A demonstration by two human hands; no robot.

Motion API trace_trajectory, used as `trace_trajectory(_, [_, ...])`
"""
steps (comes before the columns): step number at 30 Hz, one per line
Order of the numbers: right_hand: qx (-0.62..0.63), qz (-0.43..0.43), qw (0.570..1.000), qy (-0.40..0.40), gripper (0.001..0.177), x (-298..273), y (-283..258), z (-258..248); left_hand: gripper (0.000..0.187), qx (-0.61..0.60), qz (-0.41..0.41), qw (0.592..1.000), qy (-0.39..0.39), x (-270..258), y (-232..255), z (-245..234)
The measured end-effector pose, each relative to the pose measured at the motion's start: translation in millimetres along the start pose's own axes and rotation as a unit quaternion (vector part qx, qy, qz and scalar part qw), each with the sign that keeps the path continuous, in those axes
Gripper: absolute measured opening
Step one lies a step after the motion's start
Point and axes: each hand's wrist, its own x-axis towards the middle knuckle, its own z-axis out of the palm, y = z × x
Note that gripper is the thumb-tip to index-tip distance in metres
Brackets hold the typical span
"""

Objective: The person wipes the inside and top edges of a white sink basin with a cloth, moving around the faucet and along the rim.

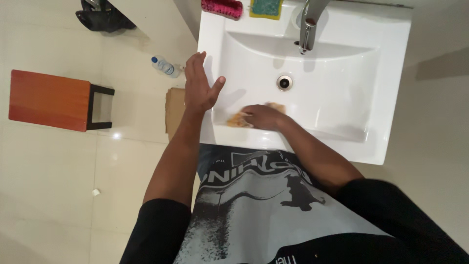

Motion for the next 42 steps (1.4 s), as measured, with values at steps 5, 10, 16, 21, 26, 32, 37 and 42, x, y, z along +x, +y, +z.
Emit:
trace_trajectory(5, [-0.466,0.048,0.881,0.071,0.032,-43,77,-23,0.078,-0.016,-0.006,0.999,0.039,-11,1,-1])
trace_trajectory(10, [-0.27,0.263,0.916,0.135,0.051,-101,93,-51,0.055,-0.032,-0.122,0.987,0.101,-43,-6,4])
trace_trajectory(16, [-0.208,0.098,0.973,0.013,0.047,-64,74,-38,0.06,-0.138,-0.2,0.965,0.103,-74,-6,6])
trace_trajectory(21, [-0.095,-0.143,0.985,-0.02,0.047,-5,7,16,0.084,-0.204,-0.093,0.964,0.146,-85,-17,7])
trace_trajectory(26, [-0.076,-0.176,0.961,0.198,0.081,52,-47,74,0.092,-0.279,-0.121,0.927,0.219,-90,-28,2])
trace_trajectory(32, [-0.148,-0.095,0.932,0.316,0.073,130,-86,10,0.098,-0.296,-0.134,0.916,0.235,-92,-36,7])
trace_trajectory(37, [-0.103,-0.081,0.935,0.329,0.073,144,-88,-16,0.098,-0.24,-0.128,0.936,0.222,-97,-46,8])
trace_trajectory(42, [-0.196,-0.172,0.94,0.221,0.068,93,-72,24,0.096,-0.35,-0.147,0.88,0.285,-90,-62,9])
